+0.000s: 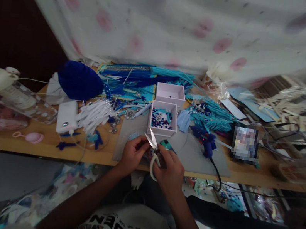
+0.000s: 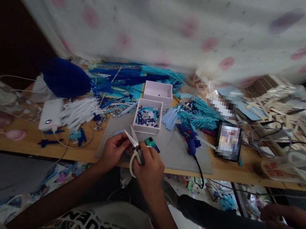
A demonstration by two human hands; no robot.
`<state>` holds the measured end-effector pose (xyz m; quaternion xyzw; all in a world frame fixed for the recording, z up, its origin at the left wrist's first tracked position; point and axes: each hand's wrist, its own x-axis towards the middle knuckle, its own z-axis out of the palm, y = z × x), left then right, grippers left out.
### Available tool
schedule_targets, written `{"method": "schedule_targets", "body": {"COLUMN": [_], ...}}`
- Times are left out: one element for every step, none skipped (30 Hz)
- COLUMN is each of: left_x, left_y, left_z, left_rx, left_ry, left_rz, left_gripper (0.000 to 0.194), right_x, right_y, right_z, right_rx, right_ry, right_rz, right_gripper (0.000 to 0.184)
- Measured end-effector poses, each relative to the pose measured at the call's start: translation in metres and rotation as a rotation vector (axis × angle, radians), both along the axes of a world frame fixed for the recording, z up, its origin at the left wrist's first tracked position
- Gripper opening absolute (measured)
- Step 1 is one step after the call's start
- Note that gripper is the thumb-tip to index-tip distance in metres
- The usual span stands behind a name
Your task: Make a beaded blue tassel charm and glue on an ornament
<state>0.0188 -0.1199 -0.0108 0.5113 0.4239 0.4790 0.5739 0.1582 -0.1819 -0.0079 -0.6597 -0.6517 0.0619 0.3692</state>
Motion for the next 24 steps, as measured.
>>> {"method": "schedule_targets", "body": {"left_x": [0.000,0.000,0.000,0.000,0.000,-0.001,-0.002,-0.002,-0.003,-0.003,-0.003,-0.003,-0.003,-0.002,-0.002,-0.002,-0.001,-0.001,-0.001,-0.001,-0.001,-0.001,-0.001,-0.001], "left_y": [0.000,0.000,0.000,0.000,0.000,0.001,0.001,0.001,0.002,0.002,0.002,0.002,0.002,0.002,0.001,0.001,0.001,0.001,0.001,0.001,0.001,0.001,0.001,0.001], "left_z": [0.001,0.002,0.003,0.003,0.004,0.003,0.002,0.001,0.000,-0.002,-0.003,-0.003,-0.004,-0.003,-0.003,-0.002,-0.002,-0.001,-0.001,-0.001,-0.001,-0.001,-0.001,-0.001], "left_rx": [-0.004,-0.005,0.000,0.010,0.025,0.039,0.051,0.057,0.058,0.057,0.053,0.050,0.047,0.046,0.045,0.043,0.040,0.035,0.031,0.028,0.026,0.029,0.033,0.037], "left_ry": [0.007,0.017,0.029,0.046,0.065,0.085,0.099,0.109,0.113,0.113,0.110,0.104,0.095,0.083,0.068,0.052,0.039,0.031,0.026,0.023,0.020,0.017,0.011,0.003], "left_rz": [0.005,0.013,0.023,0.034,0.045,0.056,0.068,0.077,0.082,0.085,0.083,0.081,0.080,0.080,0.081,0.083,0.083,0.080,0.074,0.071,0.070,0.068,0.066,0.066], "left_gripper": [0.026,0.027,0.027,0.027,0.026,0.025,0.024,0.023,0.023,0.023,0.023,0.023,0.023,0.023,0.024,0.024,0.025,0.025,0.026,0.026,0.026,0.026,0.025,0.024], "right_x": [0.000,0.001,0.001,0.001,0.002,0.001,0.001,0.001,0.000,0.000,-0.001,-0.001,-0.002,-0.002,-0.002,-0.002,-0.002,-0.001,-0.001,-0.001,-0.001,0.000,0.000,0.000], "right_y": [0.000,-0.001,-0.001,-0.001,-0.002,-0.002,-0.002,-0.002,-0.002,-0.003,-0.003,-0.004,-0.004,-0.005,-0.006,-0.006,-0.007,-0.007,-0.007,-0.007,-0.006,-0.006,-0.006,-0.006], "right_z": [0.001,0.003,0.005,0.007,0.009,0.011,0.013,0.015,0.017,0.017,0.018,0.018,0.017,0.016,0.014,0.013,0.011,0.010,0.008,0.008,0.007,0.007,0.007,0.007], "right_rx": [-0.008,-0.016,-0.022,-0.027,-0.029,-0.028,-0.028,-0.026,-0.025,-0.027,-0.032,-0.040,-0.051,-0.064,-0.075,-0.082,-0.082,-0.078,-0.071,-0.064,-0.057,-0.051,-0.046,-0.042], "right_ry": [0.012,0.032,0.062,0.101,0.145,0.194,0.236,0.266,0.284,0.289,0.283,0.271,0.249,0.217,0.177,0.134,0.092,0.056,0.024,-0.003,-0.024,-0.040,-0.049,-0.052], "right_rz": [0.004,0.013,0.025,0.037,0.044,0.044,0.041,0.032,0.025,0.023,0.026,0.032,0.038,0.039,0.035,0.028,0.018,0.017,0.020,0.025,0.033,0.040,0.045,0.049], "right_gripper": [0.033,0.033,0.034,0.034,0.034,0.033,0.032,0.031,0.030,0.029,0.028,0.028,0.029,0.030,0.032,0.034,0.036,0.039,0.041,0.042,0.044,0.045,0.046,0.045]}}
